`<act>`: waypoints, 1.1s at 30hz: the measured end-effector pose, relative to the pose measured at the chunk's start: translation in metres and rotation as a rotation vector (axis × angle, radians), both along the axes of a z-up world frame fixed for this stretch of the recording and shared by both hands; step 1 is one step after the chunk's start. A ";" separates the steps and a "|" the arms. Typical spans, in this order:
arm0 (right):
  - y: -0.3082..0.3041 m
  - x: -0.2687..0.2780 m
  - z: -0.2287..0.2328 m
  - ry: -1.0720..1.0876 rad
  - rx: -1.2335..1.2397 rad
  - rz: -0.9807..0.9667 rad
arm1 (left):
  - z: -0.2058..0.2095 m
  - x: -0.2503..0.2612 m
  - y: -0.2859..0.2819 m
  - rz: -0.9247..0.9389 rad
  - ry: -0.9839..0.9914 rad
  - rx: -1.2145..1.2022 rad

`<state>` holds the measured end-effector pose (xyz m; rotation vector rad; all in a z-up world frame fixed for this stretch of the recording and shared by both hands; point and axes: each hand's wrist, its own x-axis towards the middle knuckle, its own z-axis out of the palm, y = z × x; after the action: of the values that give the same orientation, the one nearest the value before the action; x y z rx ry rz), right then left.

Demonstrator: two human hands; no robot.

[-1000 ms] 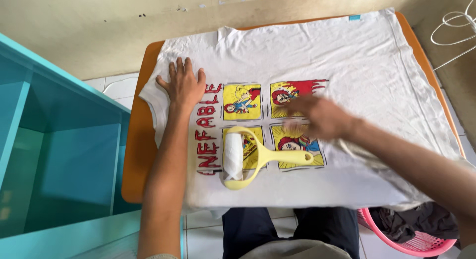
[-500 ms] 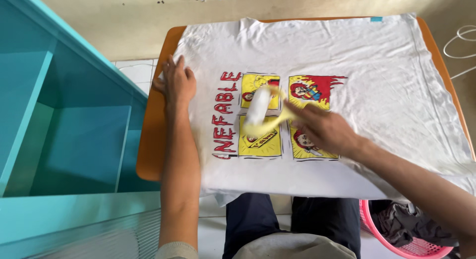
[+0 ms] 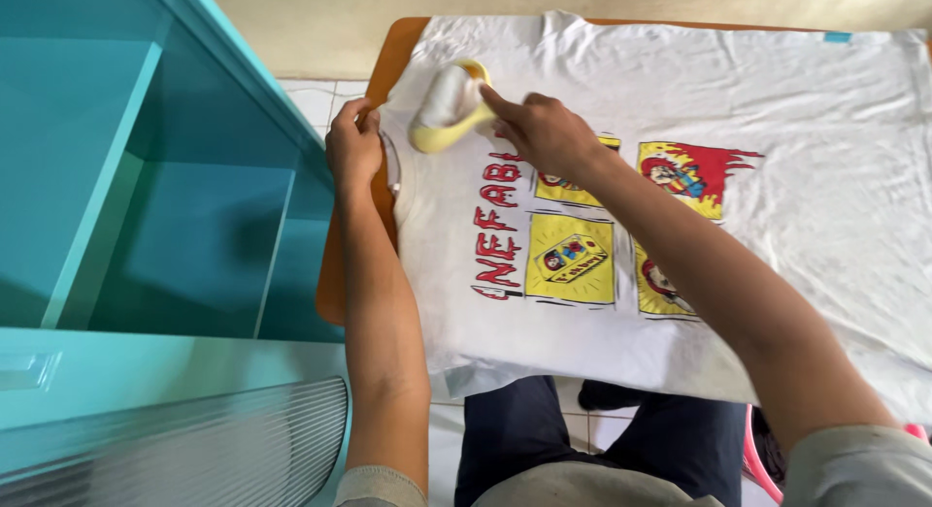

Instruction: The person retrieves a white t-shirt from a laundry basket, lays it flat on a table, and uses a lint roller to remove lint from both the front and back surfaces. The person then folds the t-shirt neatly on the table.

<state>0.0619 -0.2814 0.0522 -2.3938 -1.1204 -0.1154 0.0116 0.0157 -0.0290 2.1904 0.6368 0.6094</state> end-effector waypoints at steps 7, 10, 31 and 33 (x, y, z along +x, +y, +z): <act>0.019 0.003 -0.005 -0.008 0.019 0.074 | -0.009 0.001 0.015 -0.126 -0.160 -0.185; -0.008 0.006 0.002 0.115 -0.013 0.109 | -0.007 0.003 0.014 -0.160 -0.348 0.037; -0.400 -0.093 -0.054 0.128 -0.241 -0.624 | 0.053 -0.058 0.022 -0.705 0.492 -0.296; -0.440 -0.106 -0.082 0.237 -0.113 -0.698 | 0.052 -0.062 0.023 -0.740 0.526 -0.243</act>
<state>-0.0443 -0.7215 -0.0297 -2.7068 -0.1589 0.0026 -0.0507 0.0384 0.0230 2.1401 0.1000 -0.4168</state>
